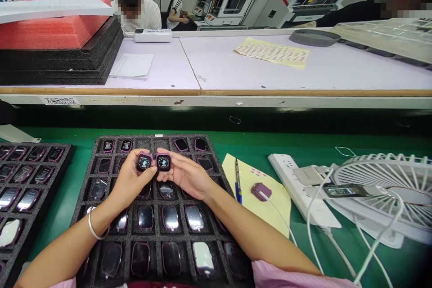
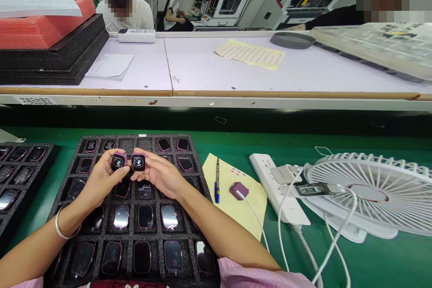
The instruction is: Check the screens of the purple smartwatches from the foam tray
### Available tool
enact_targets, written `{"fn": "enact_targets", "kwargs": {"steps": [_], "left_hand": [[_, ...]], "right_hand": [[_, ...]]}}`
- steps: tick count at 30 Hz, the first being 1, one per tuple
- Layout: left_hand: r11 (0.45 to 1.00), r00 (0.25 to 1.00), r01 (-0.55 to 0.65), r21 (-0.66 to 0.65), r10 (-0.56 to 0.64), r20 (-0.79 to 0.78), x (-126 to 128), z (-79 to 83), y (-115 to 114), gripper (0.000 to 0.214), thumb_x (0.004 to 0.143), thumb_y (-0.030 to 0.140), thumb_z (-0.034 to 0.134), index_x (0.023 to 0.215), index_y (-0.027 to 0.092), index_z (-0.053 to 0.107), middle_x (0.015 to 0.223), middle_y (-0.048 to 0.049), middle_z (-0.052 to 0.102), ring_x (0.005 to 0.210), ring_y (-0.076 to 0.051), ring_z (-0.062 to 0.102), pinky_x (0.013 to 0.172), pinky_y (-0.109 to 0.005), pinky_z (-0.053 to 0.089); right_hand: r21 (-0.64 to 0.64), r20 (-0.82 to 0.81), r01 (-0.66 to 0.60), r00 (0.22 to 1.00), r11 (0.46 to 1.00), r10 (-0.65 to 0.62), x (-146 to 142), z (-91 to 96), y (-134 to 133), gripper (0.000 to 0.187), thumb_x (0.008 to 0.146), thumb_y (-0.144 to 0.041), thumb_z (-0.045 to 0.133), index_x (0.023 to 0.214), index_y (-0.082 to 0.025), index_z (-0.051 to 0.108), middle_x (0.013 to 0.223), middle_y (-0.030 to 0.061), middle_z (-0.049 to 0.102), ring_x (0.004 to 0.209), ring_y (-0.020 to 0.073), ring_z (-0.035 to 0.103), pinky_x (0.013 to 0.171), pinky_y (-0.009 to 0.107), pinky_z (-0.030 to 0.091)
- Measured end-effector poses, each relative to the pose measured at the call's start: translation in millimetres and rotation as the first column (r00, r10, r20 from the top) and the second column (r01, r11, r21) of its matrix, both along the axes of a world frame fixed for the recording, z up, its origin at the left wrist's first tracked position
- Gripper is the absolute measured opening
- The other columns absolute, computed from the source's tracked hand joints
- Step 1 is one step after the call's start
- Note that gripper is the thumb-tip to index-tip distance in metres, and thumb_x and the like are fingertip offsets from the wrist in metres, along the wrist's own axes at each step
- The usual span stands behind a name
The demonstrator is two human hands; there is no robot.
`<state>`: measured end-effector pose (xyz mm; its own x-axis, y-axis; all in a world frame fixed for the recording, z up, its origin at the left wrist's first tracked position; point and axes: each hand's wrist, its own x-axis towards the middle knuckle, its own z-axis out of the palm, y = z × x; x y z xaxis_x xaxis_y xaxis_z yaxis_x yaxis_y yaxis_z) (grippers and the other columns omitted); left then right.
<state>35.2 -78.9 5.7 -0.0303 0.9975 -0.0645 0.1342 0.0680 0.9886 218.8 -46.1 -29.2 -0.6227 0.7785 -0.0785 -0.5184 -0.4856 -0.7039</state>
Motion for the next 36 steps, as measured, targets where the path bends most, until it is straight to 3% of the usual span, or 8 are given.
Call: {"fn": "enact_targets", "kwargs": {"steps": [3, 7, 10, 16, 21, 36], "left_hand": [[0.980, 0.965, 0.079, -0.181, -0.029, 0.261, 0.1, 2.2, 2.5, 0.048, 0.078, 0.042, 0.071, 0.116, 0.017, 0.056, 0.085, -0.0012, 0.062, 0.065, -0.012, 0.058, 0.059, -0.025, 0.047], [0.954, 0.917, 0.096, -0.285, 0.026, 0.398, -1.4, 4.4, 4.1, 0.063, 0.075, 0.049, 0.076, 0.123, 0.014, 0.056, 0.078, -0.0006, 0.063, 0.063, -0.013, 0.062, 0.059, -0.026, 0.052], [0.959, 0.910, 0.091, -0.268, 0.029, 0.414, -3.1, 3.8, 4.8, 0.067, 0.075, 0.049, 0.077, 0.130, 0.017, 0.055, 0.081, -0.0003, 0.065, 0.063, -0.014, 0.065, 0.061, -0.028, 0.056], [0.970, 0.924, 0.076, -0.229, 0.018, 0.382, -4.6, 1.8, 5.8, 0.052, 0.073, 0.045, 0.079, 0.114, 0.019, 0.061, 0.091, 0.0001, 0.066, 0.066, -0.014, 0.071, 0.065, -0.028, 0.060], [0.967, 0.927, 0.095, -0.235, 0.000, 0.375, -3.7, 1.0, 5.5, 0.049, 0.073, 0.039, 0.079, 0.112, 0.018, 0.060, 0.091, 0.0000, 0.068, 0.066, -0.015, 0.073, 0.066, -0.027, 0.061], [0.965, 0.925, 0.128, -0.230, -0.032, 0.378, -1.6, 0.5, 4.6, 0.043, 0.073, 0.027, 0.073, 0.112, 0.017, 0.060, 0.091, -0.0005, 0.071, 0.066, -0.015, 0.074, 0.066, -0.028, 0.064]], "right_hand": [[-0.027, 0.059, 0.040, 0.998, 0.999, -0.038, 1.1, -3.0, 3.5, 0.046, 0.086, -0.033, 0.074, 0.127, -0.017, 0.060, 0.086, 0.0063, 0.074, 0.077, 0.0201, 0.071, 0.074, 0.030, 0.051], [0.012, 0.138, 0.069, 0.988, 0.998, -0.070, 1.3, -4.9, 3.0, 0.041, 0.088, -0.033, 0.071, 0.123, -0.016, 0.059, 0.081, 0.0056, 0.072, 0.074, 0.0190, 0.070, 0.071, 0.029, 0.050], [0.077, 0.177, 0.109, 0.977, 0.991, -0.122, 0.4, -4.9, 0.8, 0.041, 0.086, -0.030, 0.071, 0.124, -0.019, 0.059, 0.084, 0.0028, 0.070, 0.074, 0.0177, 0.070, 0.072, 0.030, 0.052], [0.202, 0.248, 0.135, 0.951, 0.970, -0.184, 1.0, -5.5, -0.9, 0.039, 0.083, -0.024, 0.071, 0.121, -0.023, 0.060, 0.091, 0.0011, 0.069, 0.071, 0.0153, 0.070, 0.067, 0.028, 0.051], [0.275, 0.257, 0.146, 0.941, 0.950, -0.219, 0.5, -5.0, -1.6, 0.036, 0.083, -0.022, 0.069, 0.118, -0.022, 0.060, 0.090, 0.0011, 0.069, 0.066, 0.0141, 0.068, 0.063, 0.027, 0.050], [0.313, 0.276, 0.151, 0.930, 0.938, -0.242, 0.2, -2.8, -2.0, 0.033, 0.084, -0.024, 0.070, 0.115, -0.021, 0.060, 0.088, 0.0001, 0.067, 0.063, 0.0126, 0.065, 0.059, 0.027, 0.050]]}}
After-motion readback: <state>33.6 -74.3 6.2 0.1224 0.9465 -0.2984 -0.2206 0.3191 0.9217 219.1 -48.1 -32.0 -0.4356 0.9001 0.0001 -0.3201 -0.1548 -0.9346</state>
